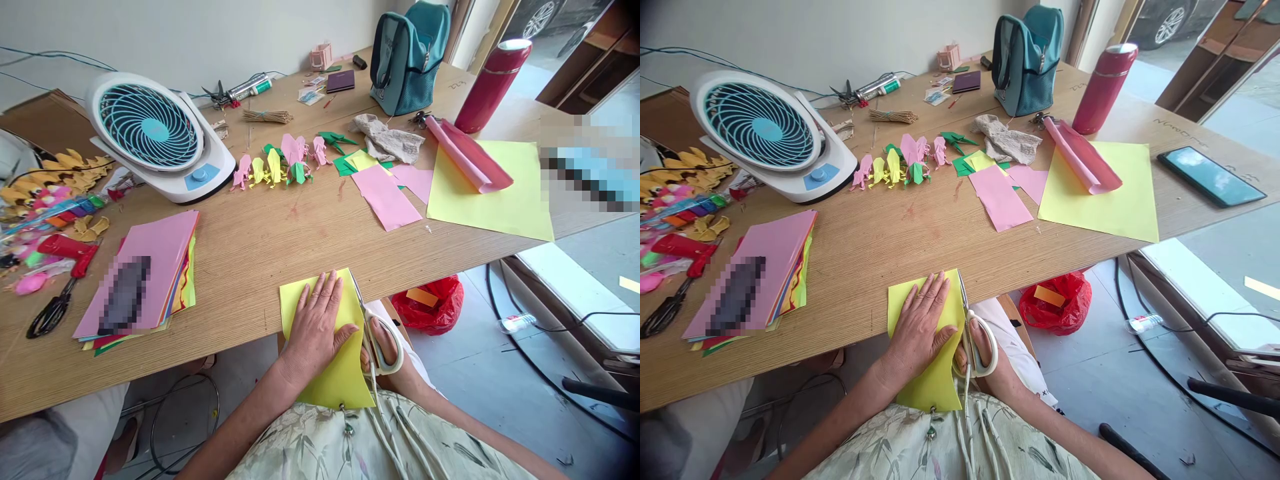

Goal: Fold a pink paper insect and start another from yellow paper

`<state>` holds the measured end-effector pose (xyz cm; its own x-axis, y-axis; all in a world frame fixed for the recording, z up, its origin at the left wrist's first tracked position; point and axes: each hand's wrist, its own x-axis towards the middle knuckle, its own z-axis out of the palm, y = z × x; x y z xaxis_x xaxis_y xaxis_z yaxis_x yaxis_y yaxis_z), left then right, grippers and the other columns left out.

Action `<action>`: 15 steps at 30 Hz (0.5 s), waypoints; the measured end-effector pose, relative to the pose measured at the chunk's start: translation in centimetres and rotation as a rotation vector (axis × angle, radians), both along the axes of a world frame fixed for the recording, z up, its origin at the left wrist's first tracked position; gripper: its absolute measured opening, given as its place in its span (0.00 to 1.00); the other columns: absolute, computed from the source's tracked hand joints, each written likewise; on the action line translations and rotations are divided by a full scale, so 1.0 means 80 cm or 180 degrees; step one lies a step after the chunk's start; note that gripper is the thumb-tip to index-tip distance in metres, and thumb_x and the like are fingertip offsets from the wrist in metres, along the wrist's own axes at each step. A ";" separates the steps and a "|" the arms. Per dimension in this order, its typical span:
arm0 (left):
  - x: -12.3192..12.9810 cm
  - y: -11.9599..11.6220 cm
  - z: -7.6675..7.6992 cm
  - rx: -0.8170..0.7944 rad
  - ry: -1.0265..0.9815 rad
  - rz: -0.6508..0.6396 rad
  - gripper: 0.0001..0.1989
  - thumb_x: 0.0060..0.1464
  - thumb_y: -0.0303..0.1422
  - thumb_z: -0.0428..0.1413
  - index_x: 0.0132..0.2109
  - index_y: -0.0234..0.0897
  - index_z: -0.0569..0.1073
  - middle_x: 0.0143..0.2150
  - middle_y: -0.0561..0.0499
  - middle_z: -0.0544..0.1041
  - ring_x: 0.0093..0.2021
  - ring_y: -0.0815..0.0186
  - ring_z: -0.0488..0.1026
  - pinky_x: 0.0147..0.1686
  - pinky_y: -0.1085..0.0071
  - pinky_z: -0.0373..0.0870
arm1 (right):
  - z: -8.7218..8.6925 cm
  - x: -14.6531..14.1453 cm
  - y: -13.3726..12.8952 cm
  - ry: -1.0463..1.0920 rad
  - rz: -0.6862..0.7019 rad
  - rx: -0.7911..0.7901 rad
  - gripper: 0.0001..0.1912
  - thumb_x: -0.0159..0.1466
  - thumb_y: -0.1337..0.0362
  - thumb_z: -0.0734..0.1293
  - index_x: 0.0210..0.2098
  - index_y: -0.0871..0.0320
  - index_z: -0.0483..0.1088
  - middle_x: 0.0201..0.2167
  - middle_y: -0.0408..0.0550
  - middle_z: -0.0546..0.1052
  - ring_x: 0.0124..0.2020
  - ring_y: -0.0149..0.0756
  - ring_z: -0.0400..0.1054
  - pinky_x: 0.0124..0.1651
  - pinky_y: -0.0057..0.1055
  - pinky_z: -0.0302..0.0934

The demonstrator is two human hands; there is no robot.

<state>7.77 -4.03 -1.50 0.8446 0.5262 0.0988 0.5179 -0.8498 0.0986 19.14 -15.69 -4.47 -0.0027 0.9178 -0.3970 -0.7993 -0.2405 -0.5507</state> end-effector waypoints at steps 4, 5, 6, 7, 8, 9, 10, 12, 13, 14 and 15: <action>0.000 0.000 0.001 0.0004 -0.0003 -0.0006 0.40 0.64 0.54 0.35 0.71 0.29 0.47 0.73 0.40 0.50 0.73 0.53 0.44 0.68 0.51 0.46 | 0.003 0.000 0.001 -0.0103 0.0028 -0.0054 0.28 0.59 0.37 0.62 0.19 0.55 0.65 0.14 0.43 0.63 0.17 0.32 0.54 0.25 0.30 0.47; 0.000 0.000 0.001 0.0003 0.0001 -0.0005 0.40 0.64 0.54 0.35 0.71 0.29 0.47 0.73 0.40 0.49 0.73 0.53 0.44 0.68 0.52 0.46 | 0.003 0.000 0.002 -0.0121 0.0025 -0.0074 0.29 0.59 0.36 0.62 0.19 0.55 0.66 0.14 0.43 0.63 0.17 0.32 0.54 0.24 0.29 0.47; 0.000 0.000 0.002 0.0002 0.0004 -0.0003 0.39 0.64 0.54 0.35 0.71 0.29 0.47 0.73 0.40 0.49 0.73 0.53 0.44 0.69 0.52 0.45 | 0.003 0.000 0.003 -0.0129 0.0017 -0.0088 0.29 0.59 0.36 0.61 0.20 0.55 0.66 0.14 0.43 0.63 0.17 0.32 0.54 0.24 0.29 0.47; 0.000 -0.001 0.002 0.0002 0.0006 -0.0002 0.39 0.64 0.54 0.35 0.71 0.29 0.47 0.73 0.40 0.49 0.73 0.53 0.44 0.69 0.52 0.45 | 0.003 0.001 0.003 -0.0131 0.0000 -0.0094 0.28 0.59 0.37 0.61 0.20 0.55 0.66 0.14 0.42 0.63 0.17 0.31 0.54 0.24 0.29 0.47; 0.000 -0.001 0.002 0.0001 0.0007 -0.0001 0.39 0.64 0.54 0.35 0.71 0.29 0.47 0.73 0.40 0.49 0.73 0.53 0.44 0.69 0.52 0.45 | 0.003 0.001 0.003 -0.0134 -0.0021 -0.0092 0.28 0.59 0.37 0.61 0.20 0.55 0.65 0.14 0.42 0.64 0.17 0.31 0.54 0.25 0.29 0.48; 0.000 -0.001 0.002 0.0000 0.0009 -0.0002 0.39 0.64 0.54 0.35 0.71 0.29 0.48 0.73 0.40 0.49 0.73 0.53 0.44 0.69 0.52 0.45 | 0.004 0.002 0.004 -0.0144 -0.0041 -0.0088 0.28 0.60 0.37 0.61 0.20 0.55 0.65 0.14 0.42 0.64 0.17 0.31 0.54 0.25 0.29 0.48; -0.001 -0.001 0.001 -0.0001 0.0014 0.0000 0.39 0.64 0.54 0.35 0.71 0.29 0.48 0.73 0.41 0.49 0.73 0.53 0.44 0.69 0.52 0.45 | 0.004 0.003 0.004 -0.0166 -0.0058 -0.0081 0.29 0.60 0.38 0.61 0.19 0.55 0.65 0.14 0.42 0.64 0.18 0.31 0.54 0.25 0.29 0.48; -0.001 -0.001 0.001 -0.0001 0.0027 0.0006 0.39 0.64 0.54 0.35 0.71 0.29 0.47 0.73 0.41 0.49 0.73 0.53 0.44 0.69 0.53 0.45 | 0.005 0.004 0.005 -0.0238 -0.0052 -0.0033 0.29 0.61 0.38 0.61 0.18 0.56 0.64 0.14 0.42 0.63 0.18 0.31 0.54 0.26 0.29 0.49; -0.001 -0.001 0.001 -0.0001 0.0034 0.0011 0.39 0.64 0.54 0.35 0.71 0.29 0.47 0.73 0.41 0.48 0.73 0.53 0.44 0.69 0.53 0.44 | 0.006 0.005 0.005 -0.0273 -0.0030 0.0004 0.29 0.60 0.38 0.61 0.17 0.56 0.64 0.14 0.42 0.63 0.18 0.31 0.54 0.26 0.29 0.48; -0.002 -0.001 0.000 -0.0002 0.0038 0.0016 0.39 0.64 0.53 0.35 0.71 0.30 0.47 0.73 0.41 0.48 0.73 0.53 0.43 0.69 0.53 0.44 | 0.006 0.006 0.005 -0.0298 -0.0003 0.0042 0.29 0.60 0.38 0.62 0.17 0.56 0.64 0.15 0.43 0.63 0.18 0.31 0.54 0.26 0.29 0.48; -0.002 -0.001 0.000 -0.0004 0.0044 0.0020 0.39 0.64 0.53 0.36 0.71 0.30 0.47 0.73 0.41 0.48 0.73 0.53 0.43 0.69 0.53 0.44 | 0.006 0.006 0.005 -0.0317 0.0016 0.0068 0.29 0.59 0.38 0.62 0.18 0.55 0.64 0.15 0.43 0.63 0.18 0.31 0.54 0.26 0.29 0.48</action>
<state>7.63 -4.09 -1.48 0.8426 0.5315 0.0866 0.5244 -0.8464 0.0925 19.63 -15.25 -4.00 0.0312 0.9261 -0.3760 -0.7392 -0.2318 -0.6323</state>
